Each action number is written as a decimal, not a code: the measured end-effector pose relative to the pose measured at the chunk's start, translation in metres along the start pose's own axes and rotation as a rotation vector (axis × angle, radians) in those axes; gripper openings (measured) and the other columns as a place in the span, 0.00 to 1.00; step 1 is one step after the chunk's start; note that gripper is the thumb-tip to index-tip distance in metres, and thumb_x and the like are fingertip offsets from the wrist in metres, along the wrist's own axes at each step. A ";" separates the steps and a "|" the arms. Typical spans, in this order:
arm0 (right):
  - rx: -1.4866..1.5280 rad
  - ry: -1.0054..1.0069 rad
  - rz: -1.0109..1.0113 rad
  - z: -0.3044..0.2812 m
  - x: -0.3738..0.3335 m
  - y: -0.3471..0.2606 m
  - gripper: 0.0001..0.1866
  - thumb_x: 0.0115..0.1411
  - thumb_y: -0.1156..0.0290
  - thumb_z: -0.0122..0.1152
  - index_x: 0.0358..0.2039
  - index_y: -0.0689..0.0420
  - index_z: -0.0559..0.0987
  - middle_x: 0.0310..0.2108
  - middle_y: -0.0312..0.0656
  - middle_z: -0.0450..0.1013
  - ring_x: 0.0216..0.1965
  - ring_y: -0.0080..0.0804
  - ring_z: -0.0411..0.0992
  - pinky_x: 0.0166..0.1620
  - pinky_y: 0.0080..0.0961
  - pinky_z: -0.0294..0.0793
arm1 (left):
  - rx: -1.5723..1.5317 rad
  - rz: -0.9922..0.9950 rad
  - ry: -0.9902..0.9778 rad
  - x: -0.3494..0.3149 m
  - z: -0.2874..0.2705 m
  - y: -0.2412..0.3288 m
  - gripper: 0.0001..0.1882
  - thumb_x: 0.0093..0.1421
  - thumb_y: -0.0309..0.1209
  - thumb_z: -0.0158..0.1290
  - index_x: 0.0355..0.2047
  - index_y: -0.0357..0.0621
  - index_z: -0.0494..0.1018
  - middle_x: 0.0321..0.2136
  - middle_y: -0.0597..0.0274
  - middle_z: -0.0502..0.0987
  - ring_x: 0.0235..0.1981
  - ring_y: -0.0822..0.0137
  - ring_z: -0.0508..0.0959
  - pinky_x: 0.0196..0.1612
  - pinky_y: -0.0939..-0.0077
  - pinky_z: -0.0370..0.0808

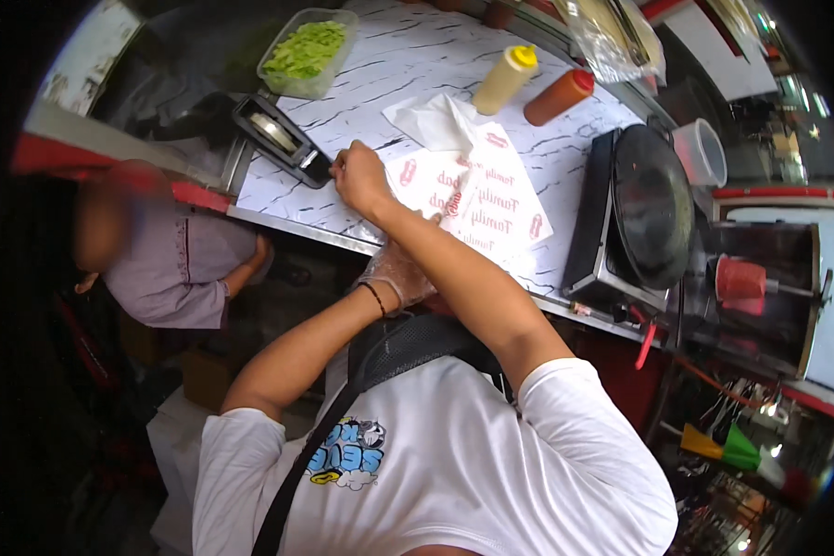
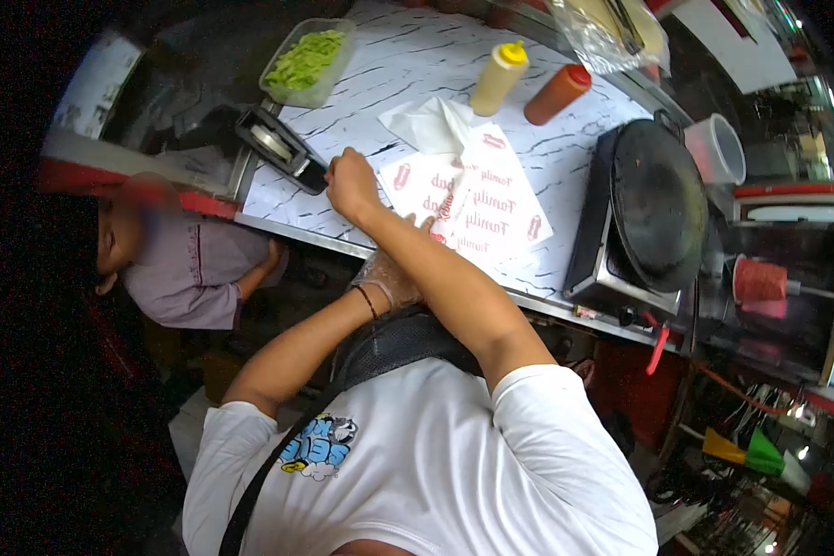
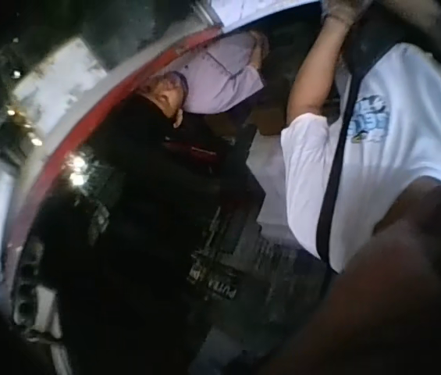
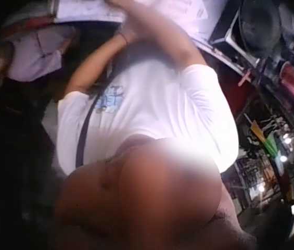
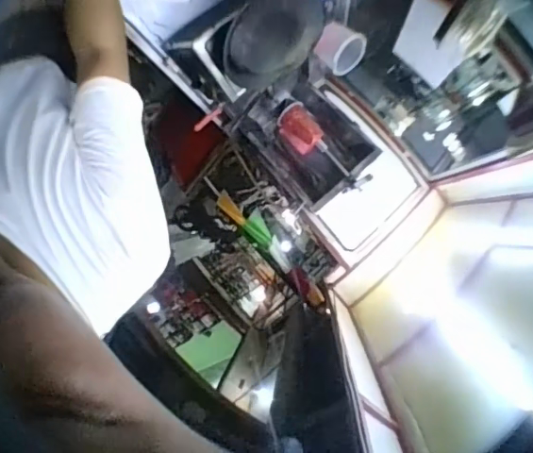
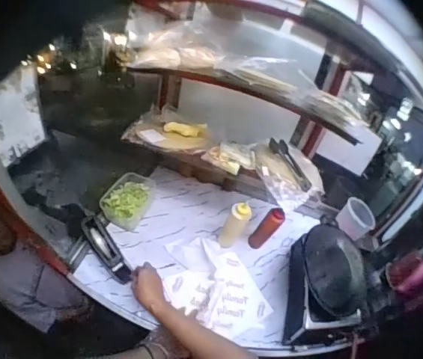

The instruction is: The person heats a tortilla and sliced meat on a griddle using tongs, then moves the tortilla to a paper wrapper. After placing the meat and adding sauces from squeeze bottles, the person rolls the tortilla and folds the paper wrapper.

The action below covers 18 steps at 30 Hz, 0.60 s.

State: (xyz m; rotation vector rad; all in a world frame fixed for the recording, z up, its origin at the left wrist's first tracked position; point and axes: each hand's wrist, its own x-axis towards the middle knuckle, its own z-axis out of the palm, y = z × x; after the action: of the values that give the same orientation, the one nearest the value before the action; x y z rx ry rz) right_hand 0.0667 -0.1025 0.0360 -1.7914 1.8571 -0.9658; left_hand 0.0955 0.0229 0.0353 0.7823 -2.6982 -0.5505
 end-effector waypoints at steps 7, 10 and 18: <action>0.325 -0.138 0.138 -0.105 -0.057 0.057 0.09 0.53 0.70 0.69 0.32 0.63 0.84 0.29 0.43 0.77 0.30 0.27 0.73 0.36 0.26 0.72 | 0.190 -0.105 -0.498 -0.002 -0.016 0.002 0.34 0.62 0.61 0.43 0.68 0.76 0.55 0.71 0.48 0.44 0.72 0.42 0.39 0.66 0.29 0.33; 0.531 -0.132 0.380 -0.141 -0.100 0.082 0.08 0.54 0.74 0.70 0.33 0.64 0.85 0.27 0.36 0.76 0.27 0.19 0.69 0.32 0.18 0.68 | 0.165 -0.092 -0.449 -0.001 -0.015 0.003 0.35 0.61 0.61 0.45 0.68 0.77 0.55 0.71 0.49 0.43 0.72 0.41 0.39 0.66 0.30 0.34; 0.401 0.246 0.507 -0.122 -0.112 0.086 0.20 0.46 0.80 0.73 0.40 0.59 0.76 0.19 0.27 0.59 0.21 0.16 0.56 0.24 0.17 0.58 | 0.207 -0.096 -0.454 -0.001 -0.020 0.004 0.37 0.60 0.60 0.48 0.68 0.76 0.54 0.71 0.46 0.43 0.71 0.40 0.39 0.66 0.31 0.38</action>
State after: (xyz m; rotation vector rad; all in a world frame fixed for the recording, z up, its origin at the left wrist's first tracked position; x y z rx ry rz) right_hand -0.0672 0.0281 0.0393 -0.9415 1.9435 -1.2745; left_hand 0.1016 0.0212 0.0549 0.9412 -3.1882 -0.5283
